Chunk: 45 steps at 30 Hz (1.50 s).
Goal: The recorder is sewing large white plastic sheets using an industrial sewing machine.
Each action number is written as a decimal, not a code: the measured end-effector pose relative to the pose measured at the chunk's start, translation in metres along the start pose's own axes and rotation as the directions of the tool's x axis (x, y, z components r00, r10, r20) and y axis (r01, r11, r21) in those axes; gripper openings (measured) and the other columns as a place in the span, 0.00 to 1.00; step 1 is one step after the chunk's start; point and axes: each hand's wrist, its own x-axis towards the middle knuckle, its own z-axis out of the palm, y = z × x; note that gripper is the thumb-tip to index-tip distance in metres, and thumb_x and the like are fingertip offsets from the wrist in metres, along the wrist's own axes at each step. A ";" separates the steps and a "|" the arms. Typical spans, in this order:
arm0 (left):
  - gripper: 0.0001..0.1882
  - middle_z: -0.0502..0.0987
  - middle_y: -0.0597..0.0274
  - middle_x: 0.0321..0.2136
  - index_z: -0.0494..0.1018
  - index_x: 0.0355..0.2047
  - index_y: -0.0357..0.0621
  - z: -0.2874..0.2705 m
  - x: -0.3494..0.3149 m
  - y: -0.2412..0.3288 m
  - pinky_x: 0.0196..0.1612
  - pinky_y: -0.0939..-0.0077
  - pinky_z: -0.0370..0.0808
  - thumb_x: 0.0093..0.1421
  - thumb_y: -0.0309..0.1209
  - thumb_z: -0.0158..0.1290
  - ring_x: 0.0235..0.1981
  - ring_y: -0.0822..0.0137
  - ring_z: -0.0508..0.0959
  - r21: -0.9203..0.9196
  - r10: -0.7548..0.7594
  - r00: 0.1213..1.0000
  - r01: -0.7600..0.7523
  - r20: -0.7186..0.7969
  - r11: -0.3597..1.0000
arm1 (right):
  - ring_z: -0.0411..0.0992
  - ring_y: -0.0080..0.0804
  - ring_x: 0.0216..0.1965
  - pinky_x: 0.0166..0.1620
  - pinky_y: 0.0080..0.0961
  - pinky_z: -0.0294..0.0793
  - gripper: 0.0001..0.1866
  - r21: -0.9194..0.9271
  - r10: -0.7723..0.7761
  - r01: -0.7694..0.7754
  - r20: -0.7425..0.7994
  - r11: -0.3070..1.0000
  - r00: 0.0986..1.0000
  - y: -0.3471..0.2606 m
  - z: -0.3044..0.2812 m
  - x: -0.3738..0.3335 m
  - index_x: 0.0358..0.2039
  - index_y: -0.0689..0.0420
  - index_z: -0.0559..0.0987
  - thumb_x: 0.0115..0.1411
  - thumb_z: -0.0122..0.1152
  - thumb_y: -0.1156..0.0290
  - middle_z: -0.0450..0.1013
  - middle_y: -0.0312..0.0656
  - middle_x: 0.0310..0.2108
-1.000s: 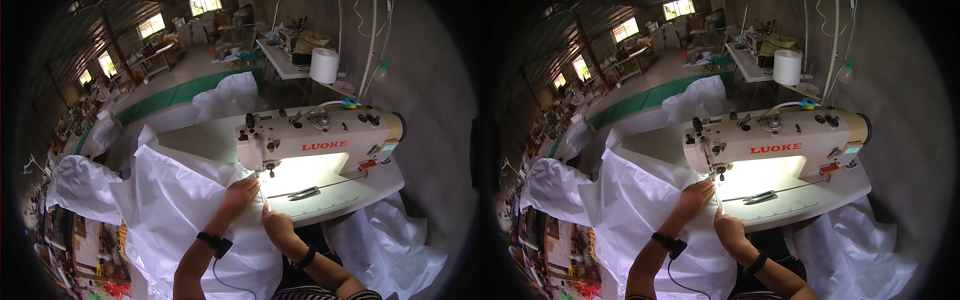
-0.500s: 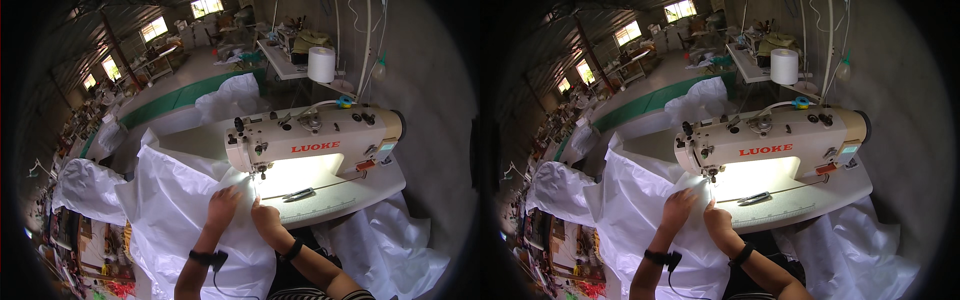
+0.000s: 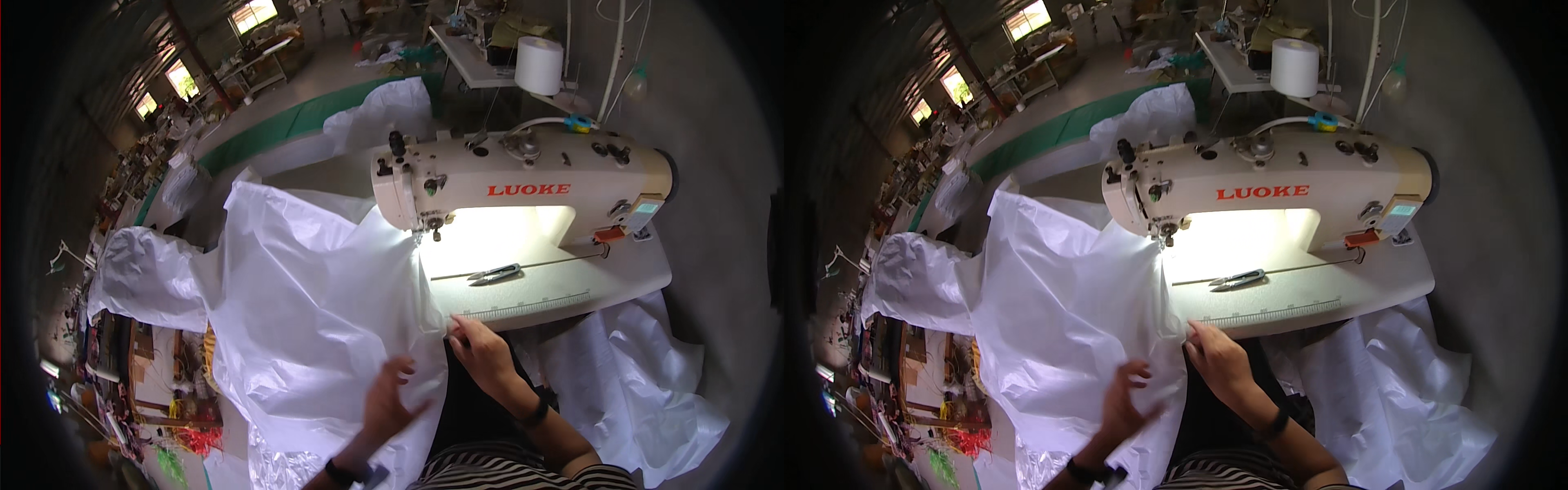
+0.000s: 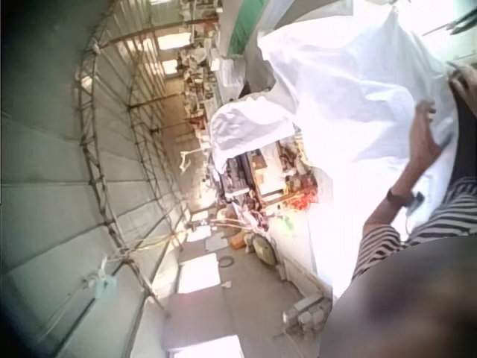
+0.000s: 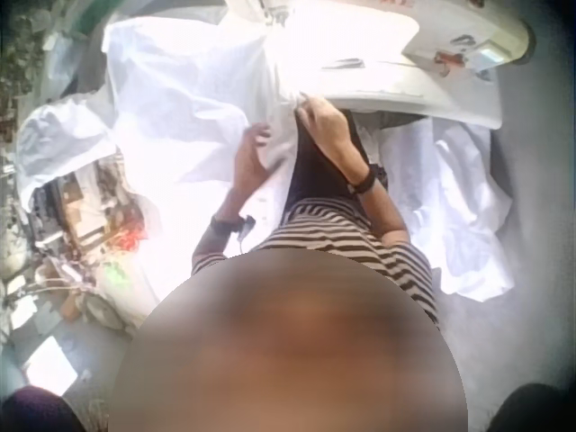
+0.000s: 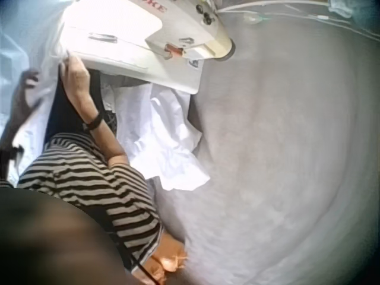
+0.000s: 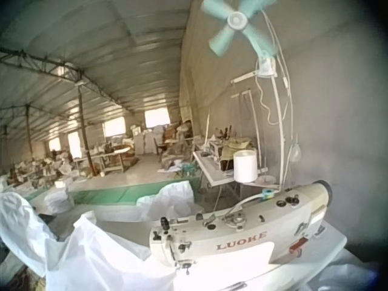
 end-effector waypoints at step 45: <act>0.06 0.81 0.51 0.26 0.79 0.35 0.37 -0.073 -0.148 0.070 0.29 0.69 0.77 0.56 0.22 0.63 0.25 0.55 0.82 0.171 -0.312 0.937 0.337 -0.157 0.926 | 0.77 0.30 0.25 0.29 0.23 0.76 0.07 0.694 -0.429 0.054 0.380 0.718 0.820 -0.068 -0.008 -0.121 0.33 0.60 0.80 0.60 0.69 0.71 0.78 0.39 0.30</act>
